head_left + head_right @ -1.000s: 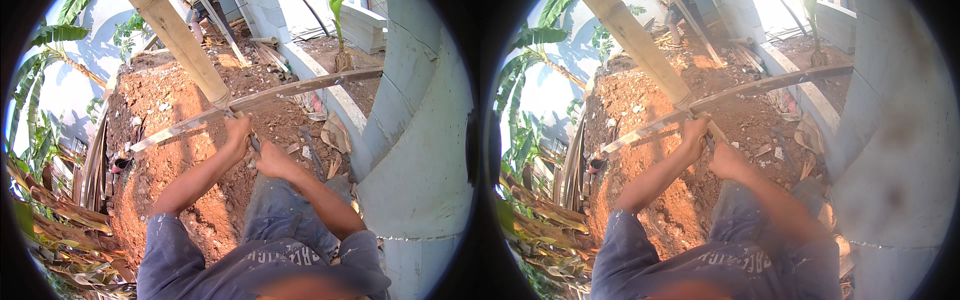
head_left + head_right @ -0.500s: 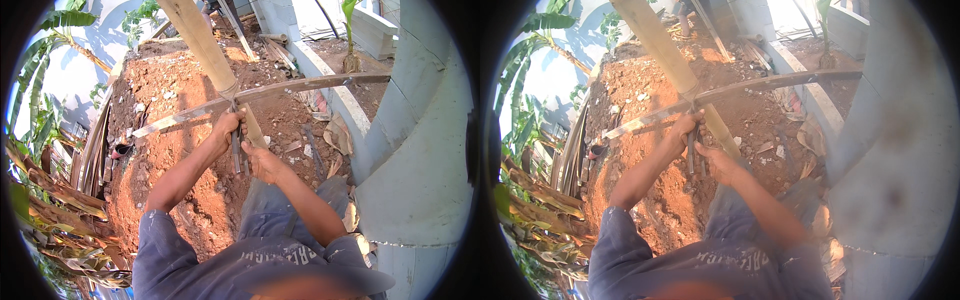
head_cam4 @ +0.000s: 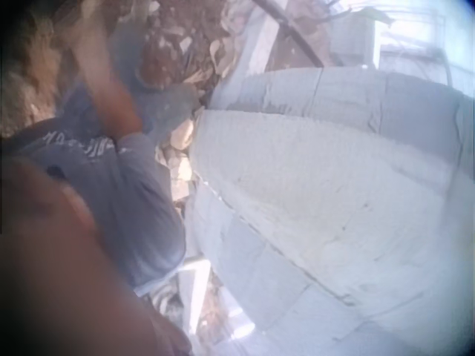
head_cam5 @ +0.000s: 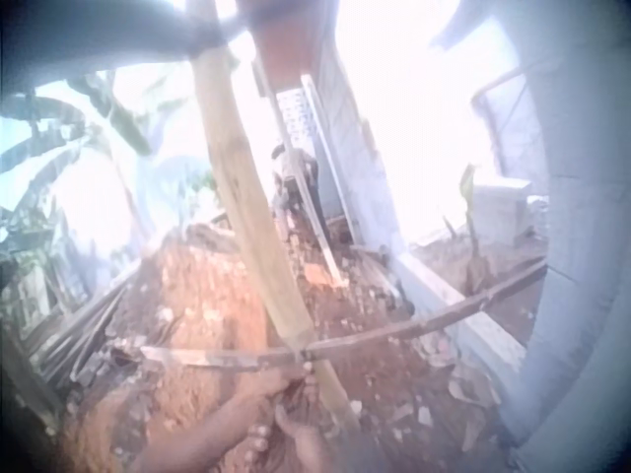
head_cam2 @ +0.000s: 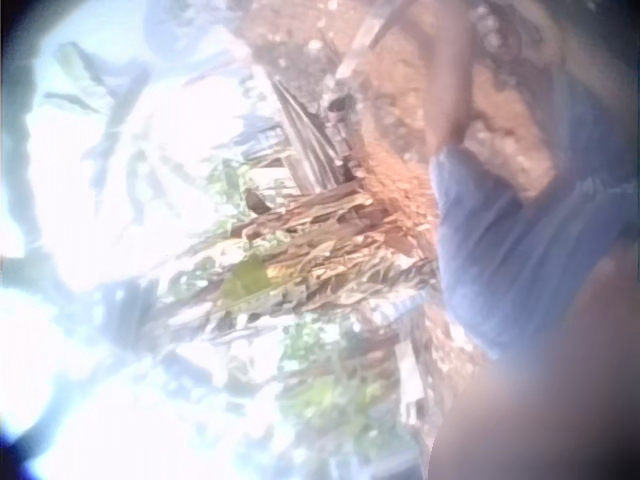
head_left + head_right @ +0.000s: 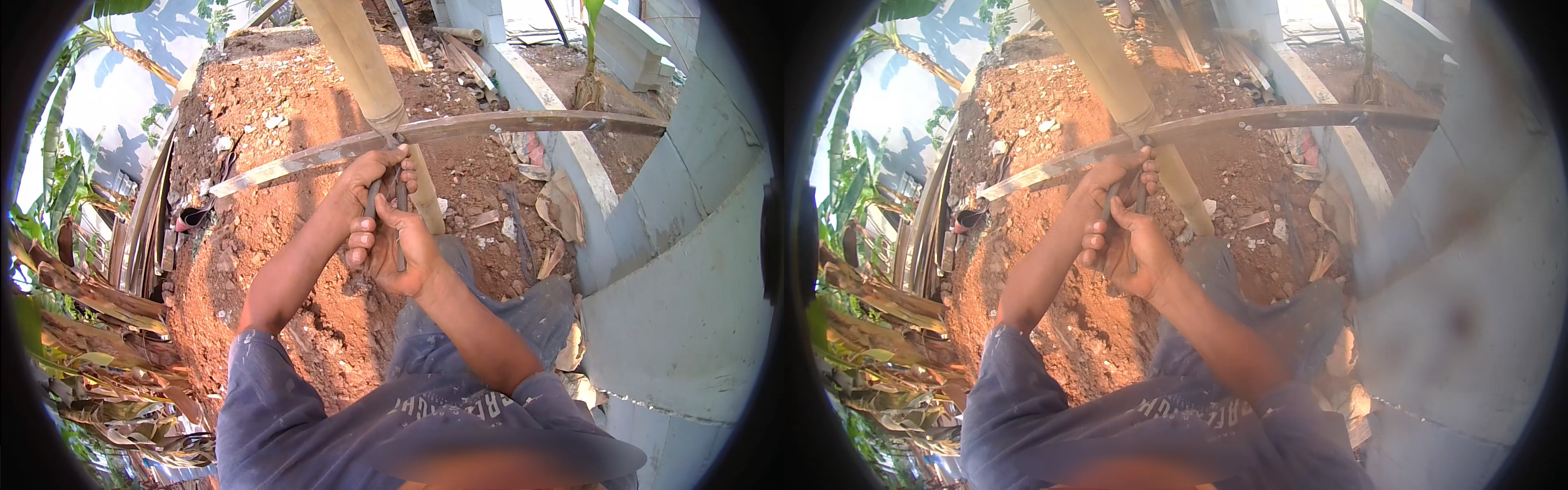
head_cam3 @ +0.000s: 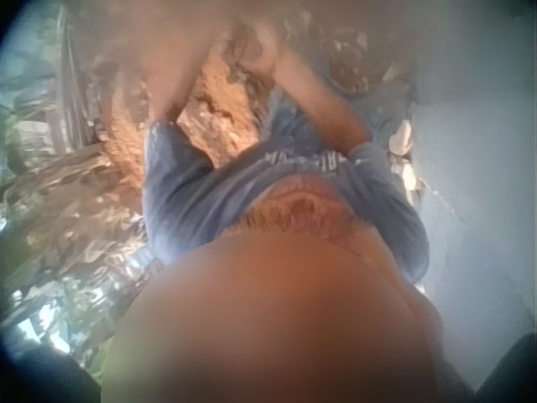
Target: The person assembles a bamboo scaffolding frame by positioning a horizontal bamboo pole against a vertical pole and securing it with wire using pliers. They then move to another location and tie a metal rod to a vertical rebar using wire.
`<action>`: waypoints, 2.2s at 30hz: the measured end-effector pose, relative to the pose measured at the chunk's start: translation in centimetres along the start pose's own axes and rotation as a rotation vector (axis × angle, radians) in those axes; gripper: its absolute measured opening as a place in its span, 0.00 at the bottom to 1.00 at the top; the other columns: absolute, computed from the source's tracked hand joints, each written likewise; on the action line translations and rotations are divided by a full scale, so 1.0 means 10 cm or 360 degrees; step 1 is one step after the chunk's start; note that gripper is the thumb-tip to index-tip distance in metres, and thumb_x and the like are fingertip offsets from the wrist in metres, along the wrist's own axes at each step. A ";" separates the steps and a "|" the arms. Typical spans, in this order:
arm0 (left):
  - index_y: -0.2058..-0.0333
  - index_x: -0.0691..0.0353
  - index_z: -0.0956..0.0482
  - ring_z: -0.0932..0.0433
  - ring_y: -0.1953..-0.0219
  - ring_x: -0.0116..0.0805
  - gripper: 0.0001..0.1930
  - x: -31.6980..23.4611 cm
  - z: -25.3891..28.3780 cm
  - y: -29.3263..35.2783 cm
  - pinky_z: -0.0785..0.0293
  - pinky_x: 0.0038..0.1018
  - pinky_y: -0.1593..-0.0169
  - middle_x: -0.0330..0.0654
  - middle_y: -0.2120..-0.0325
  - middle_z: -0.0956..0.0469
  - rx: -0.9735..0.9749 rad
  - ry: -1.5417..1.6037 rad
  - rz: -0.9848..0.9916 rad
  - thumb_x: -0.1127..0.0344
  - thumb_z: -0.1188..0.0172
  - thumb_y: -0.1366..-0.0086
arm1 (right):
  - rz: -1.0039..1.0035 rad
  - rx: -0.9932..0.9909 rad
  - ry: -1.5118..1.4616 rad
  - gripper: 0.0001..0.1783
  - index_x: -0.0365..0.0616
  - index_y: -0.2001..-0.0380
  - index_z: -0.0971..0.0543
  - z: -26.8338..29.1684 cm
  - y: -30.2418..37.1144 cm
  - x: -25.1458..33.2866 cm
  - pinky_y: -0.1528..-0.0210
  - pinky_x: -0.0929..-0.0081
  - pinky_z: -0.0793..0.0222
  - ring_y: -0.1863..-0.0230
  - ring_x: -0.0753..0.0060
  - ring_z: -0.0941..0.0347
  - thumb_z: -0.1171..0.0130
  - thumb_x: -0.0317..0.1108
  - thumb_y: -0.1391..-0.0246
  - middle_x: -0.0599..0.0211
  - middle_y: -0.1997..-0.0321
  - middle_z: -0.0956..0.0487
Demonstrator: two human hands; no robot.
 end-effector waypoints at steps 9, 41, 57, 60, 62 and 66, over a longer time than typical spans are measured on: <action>0.42 0.76 0.43 0.27 0.52 0.41 0.24 -0.38 0.37 0.19 0.22 0.31 0.54 0.68 0.47 0.37 0.0222 -0.0087 -0.0648 0.61 0.57 0.28 | 0.0312 -0.0393 -0.0249 0.14 0.37 0.71 0.31 -0.93 -0.56 -0.10 0.59 0.62 0.23 0.68 0.63 0.27 0.50 0.37 0.37 0.60 0.72 0.29; 0.56 0.61 0.35 0.26 0.71 0.36 0.15 0.35 -0.27 -0.15 0.21 0.37 0.64 0.41 0.74 0.30 -0.0054 0.0641 -0.0518 0.58 0.45 0.33 | -0.0174 -0.0576 0.1308 0.17 0.44 0.50 0.33 -0.21 0.56 0.84 0.74 0.76 0.24 0.63 0.60 0.21 0.51 0.40 0.39 0.51 0.62 0.21; 0.48 0.69 0.38 0.19 0.63 0.44 0.18 0.39 -0.03 -0.06 0.18 0.31 0.71 0.56 0.56 0.23 -0.0082 0.0052 -0.0593 0.61 0.59 0.27 | -0.0153 -0.0325 0.1103 0.23 0.45 0.43 0.37 0.31 0.55 0.86 0.51 0.44 0.26 0.40 0.31 0.37 0.61 0.48 0.33 0.34 0.38 0.38; 0.45 0.70 0.40 0.21 0.57 0.47 0.19 0.39 -0.08 -0.04 0.17 0.34 0.65 0.57 0.52 0.26 -0.0103 0.0033 -0.0614 0.62 0.61 0.27 | -0.0209 -0.0257 0.1116 0.24 0.43 0.43 0.39 0.29 0.56 0.94 0.51 0.46 0.26 0.44 0.35 0.32 0.59 0.48 0.34 0.37 0.42 0.33; 0.44 0.70 0.41 0.22 0.54 0.48 0.20 0.41 -0.07 -0.06 0.17 0.37 0.61 0.57 0.51 0.27 -0.0069 0.0041 -0.0631 0.62 0.62 0.27 | -0.0215 -0.0264 0.1142 0.25 0.43 0.43 0.39 0.31 0.56 0.97 0.52 0.47 0.25 0.45 0.38 0.30 0.58 0.48 0.34 0.39 0.44 0.31; 0.44 0.70 0.40 0.20 0.58 0.46 0.20 0.44 -0.04 -0.08 0.17 0.34 0.66 0.57 0.53 0.25 -0.0048 0.0090 -0.0642 0.62 0.62 0.27 | -0.0182 -0.0299 0.1187 0.23 0.46 0.44 0.38 0.48 0.56 0.94 0.53 0.48 0.25 0.41 0.36 0.34 0.61 0.49 0.34 0.37 0.41 0.35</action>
Point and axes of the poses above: each hand's wrist, its own y-axis away from the middle knuckle, its own z-axis out of the back of the hand, x = y × z, the point moved 4 cm from there along -y, towards the middle knuckle
